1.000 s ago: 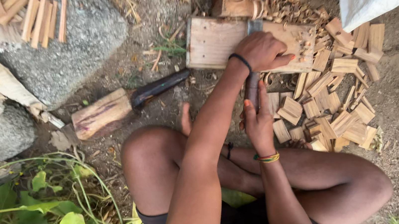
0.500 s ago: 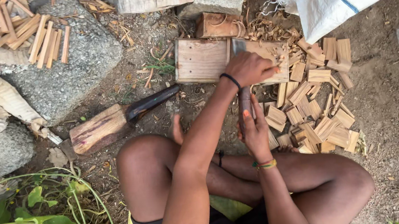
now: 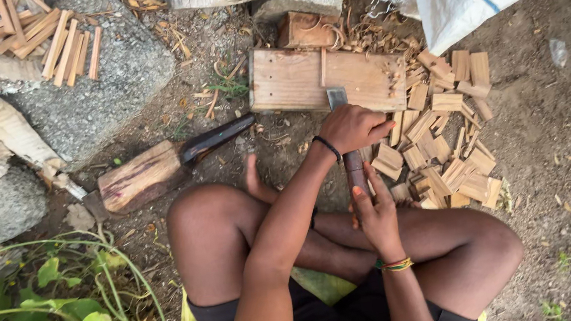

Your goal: The person sits cross-legged on the ground and uses a chisel to split small pieces of wood on a wooden block. They repeatedly position the wood and strike the chisel to create smaller pieces, which accumulate on the ground.

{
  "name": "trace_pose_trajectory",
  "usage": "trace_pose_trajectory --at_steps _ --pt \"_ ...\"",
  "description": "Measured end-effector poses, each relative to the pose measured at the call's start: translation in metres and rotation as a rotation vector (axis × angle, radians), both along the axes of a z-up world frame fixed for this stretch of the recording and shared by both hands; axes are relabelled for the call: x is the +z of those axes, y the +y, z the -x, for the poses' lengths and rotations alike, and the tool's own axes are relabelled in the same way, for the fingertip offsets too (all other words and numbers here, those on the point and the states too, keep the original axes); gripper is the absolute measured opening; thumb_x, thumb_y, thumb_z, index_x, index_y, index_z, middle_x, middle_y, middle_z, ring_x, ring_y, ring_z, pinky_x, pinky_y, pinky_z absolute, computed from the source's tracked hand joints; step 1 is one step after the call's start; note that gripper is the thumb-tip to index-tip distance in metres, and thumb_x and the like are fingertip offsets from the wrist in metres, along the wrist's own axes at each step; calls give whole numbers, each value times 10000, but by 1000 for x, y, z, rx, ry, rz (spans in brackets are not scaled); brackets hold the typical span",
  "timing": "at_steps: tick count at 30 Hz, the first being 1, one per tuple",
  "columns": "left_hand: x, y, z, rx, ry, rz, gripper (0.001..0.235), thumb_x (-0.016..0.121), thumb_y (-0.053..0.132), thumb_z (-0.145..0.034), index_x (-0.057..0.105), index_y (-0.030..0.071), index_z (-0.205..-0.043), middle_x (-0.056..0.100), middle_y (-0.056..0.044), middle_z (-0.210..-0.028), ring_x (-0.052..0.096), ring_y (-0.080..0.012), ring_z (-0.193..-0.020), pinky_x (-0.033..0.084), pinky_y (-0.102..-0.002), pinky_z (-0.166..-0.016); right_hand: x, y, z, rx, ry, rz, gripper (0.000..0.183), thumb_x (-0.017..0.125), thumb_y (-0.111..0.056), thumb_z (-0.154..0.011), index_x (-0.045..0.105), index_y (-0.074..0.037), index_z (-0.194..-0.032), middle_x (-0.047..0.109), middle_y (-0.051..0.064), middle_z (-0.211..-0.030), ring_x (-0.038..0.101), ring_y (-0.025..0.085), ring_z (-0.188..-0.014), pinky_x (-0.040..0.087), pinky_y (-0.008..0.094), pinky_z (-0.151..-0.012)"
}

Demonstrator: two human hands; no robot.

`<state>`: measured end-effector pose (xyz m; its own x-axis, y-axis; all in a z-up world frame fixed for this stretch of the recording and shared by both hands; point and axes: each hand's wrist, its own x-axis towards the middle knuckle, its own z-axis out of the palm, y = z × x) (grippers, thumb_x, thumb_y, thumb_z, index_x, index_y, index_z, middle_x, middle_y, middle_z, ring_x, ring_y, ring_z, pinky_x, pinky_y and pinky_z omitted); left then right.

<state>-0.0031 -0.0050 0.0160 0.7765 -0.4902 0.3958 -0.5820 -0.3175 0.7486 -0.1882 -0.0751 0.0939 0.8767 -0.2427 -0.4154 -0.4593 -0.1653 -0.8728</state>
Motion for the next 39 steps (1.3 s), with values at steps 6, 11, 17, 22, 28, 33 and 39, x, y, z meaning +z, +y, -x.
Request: trace_pose_trajectory --at_steps 6,11,17,22,28,33,39 --pt "5 8 1 31 28 30 419 666 416 -967 710 109 -686 669 -98 -596 659 -301 -534 509 -469 -539 7 5 -1 36 -9 28 601 598 -199 -1012 416 -112 -1578 596 4 -730 504 54 -523 441 239 -433" --pt "0 10 1 66 -26 82 387 664 408 -962 712 111 -718 676 -102 -618 676 -305 -570 518 -472 -552 5 7 -2 40 16 62 616 598 -204 -1000 415 -125 -1583 595 14 -680 493 65 -479 432 244 -421" --pt "-2 10 -4 61 14 93 399 670 405 -961 702 103 -704 682 -108 -623 676 -312 -562 517 -469 -547 5 7 -7 47 23 84 617 602 -208 -1004 413 -127 -1586 600 13 -681 498 61 -484 436 244 -423" --pt "-5 8 -3 56 10 95 405 665 400 -968 689 109 -687 661 -89 -582 656 -280 -508 502 -453 -511 8 9 -7 52 43 124 614 598 -198 -1002 415 -133 -1584 602 21 -672 502 66 -479 436 253 -416" --pt "-7 5 -3 49 -24 88 402 663 392 -977 685 110 -690 649 -76 -561 648 -265 -489 492 -444 -491 9 7 -7 47 49 137 613 607 -199 -1000 420 -131 -1580 601 25 -668 502 72 -482 432 257 -413" --pt "-6 4 -3 43 -33 97 395 664 379 -978 676 106 -693 657 -78 -583 653 -271 -510 501 -444 -515 8 6 -7 25 57 126 612 619 -197 -996 433 -126 -1575 606 21 -682 510 67 -503 440 253 -420" --pt "-3 5 -4 54 -20 117 397 684 378 -961 668 103 -676 657 -87 -588 650 -284 -513 493 -451 -510 9 7 -7 37 38 134 612 615 -206 -999 428 -125 -1576 603 13 -691 511 57 -508 442 243 -429"
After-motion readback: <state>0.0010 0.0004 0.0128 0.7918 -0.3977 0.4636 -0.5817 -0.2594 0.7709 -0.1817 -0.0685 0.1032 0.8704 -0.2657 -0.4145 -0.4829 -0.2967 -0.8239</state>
